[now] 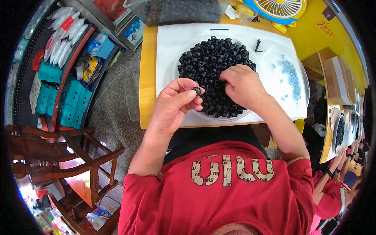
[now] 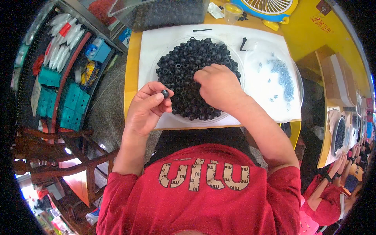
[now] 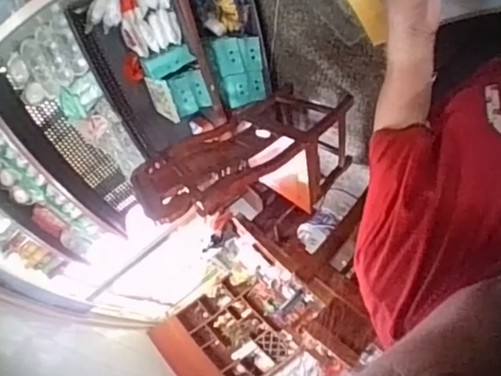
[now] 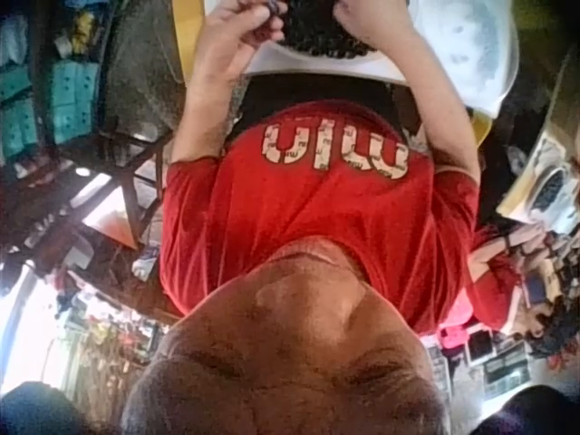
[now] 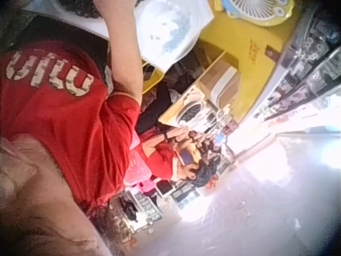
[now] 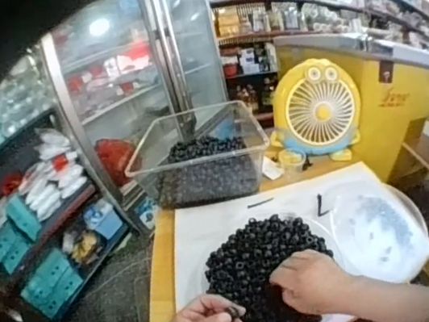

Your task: The person assembles components by picking black plastic parts and small metal pieces from trays on the table and inserting each metal piece into a plastic part by hand.

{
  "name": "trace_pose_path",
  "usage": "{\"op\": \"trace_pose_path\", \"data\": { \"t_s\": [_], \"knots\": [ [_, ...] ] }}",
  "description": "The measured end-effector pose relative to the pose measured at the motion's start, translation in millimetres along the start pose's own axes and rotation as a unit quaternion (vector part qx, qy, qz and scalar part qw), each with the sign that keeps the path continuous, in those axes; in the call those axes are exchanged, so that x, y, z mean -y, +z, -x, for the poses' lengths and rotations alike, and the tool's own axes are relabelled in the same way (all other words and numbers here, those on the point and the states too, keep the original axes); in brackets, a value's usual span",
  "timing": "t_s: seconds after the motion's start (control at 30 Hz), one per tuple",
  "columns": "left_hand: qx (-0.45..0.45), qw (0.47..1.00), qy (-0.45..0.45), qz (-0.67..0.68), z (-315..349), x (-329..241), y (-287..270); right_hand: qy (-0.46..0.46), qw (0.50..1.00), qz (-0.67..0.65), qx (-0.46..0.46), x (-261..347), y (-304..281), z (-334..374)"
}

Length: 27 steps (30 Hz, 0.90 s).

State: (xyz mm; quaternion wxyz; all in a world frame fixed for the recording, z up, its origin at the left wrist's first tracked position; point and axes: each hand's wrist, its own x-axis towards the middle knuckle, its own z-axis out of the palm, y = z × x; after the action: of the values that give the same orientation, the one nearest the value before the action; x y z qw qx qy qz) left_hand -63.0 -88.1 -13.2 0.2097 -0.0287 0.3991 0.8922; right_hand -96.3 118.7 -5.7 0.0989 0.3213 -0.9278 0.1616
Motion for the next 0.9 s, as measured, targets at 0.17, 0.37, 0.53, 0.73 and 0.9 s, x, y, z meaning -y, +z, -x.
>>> {"op": "trace_pose_path", "data": {
  "t_s": [0.17,0.37,0.53,0.73,0.9],
  "knots": [
    [0.033,0.999,-0.041,-0.002,-7.0,8.0,15.8,0.19,0.918,-0.348,-0.024,-5.8,-14.9,15.7],
    [0.025,0.998,-0.054,-0.007,-20.7,28.1,39.1,0.23,0.77,-0.592,-0.061,-2.3,-16.1,31.5],
    [0.013,0.999,-0.026,-0.028,-22.4,36.1,47.3,0.198,0.79,-0.57,-0.111,6.1,-13.7,36.4],
    [0.005,0.998,0.031,-0.053,-21.0,44.9,52.0,0.161,0.824,-0.513,-0.181,9.4,1.5,40.6],
    [-0.008,0.996,0.047,-0.07,-17.0,44.3,56.4,0.094,0.915,-0.333,-0.209,13.3,-6.1,42.1]
  ]
}}
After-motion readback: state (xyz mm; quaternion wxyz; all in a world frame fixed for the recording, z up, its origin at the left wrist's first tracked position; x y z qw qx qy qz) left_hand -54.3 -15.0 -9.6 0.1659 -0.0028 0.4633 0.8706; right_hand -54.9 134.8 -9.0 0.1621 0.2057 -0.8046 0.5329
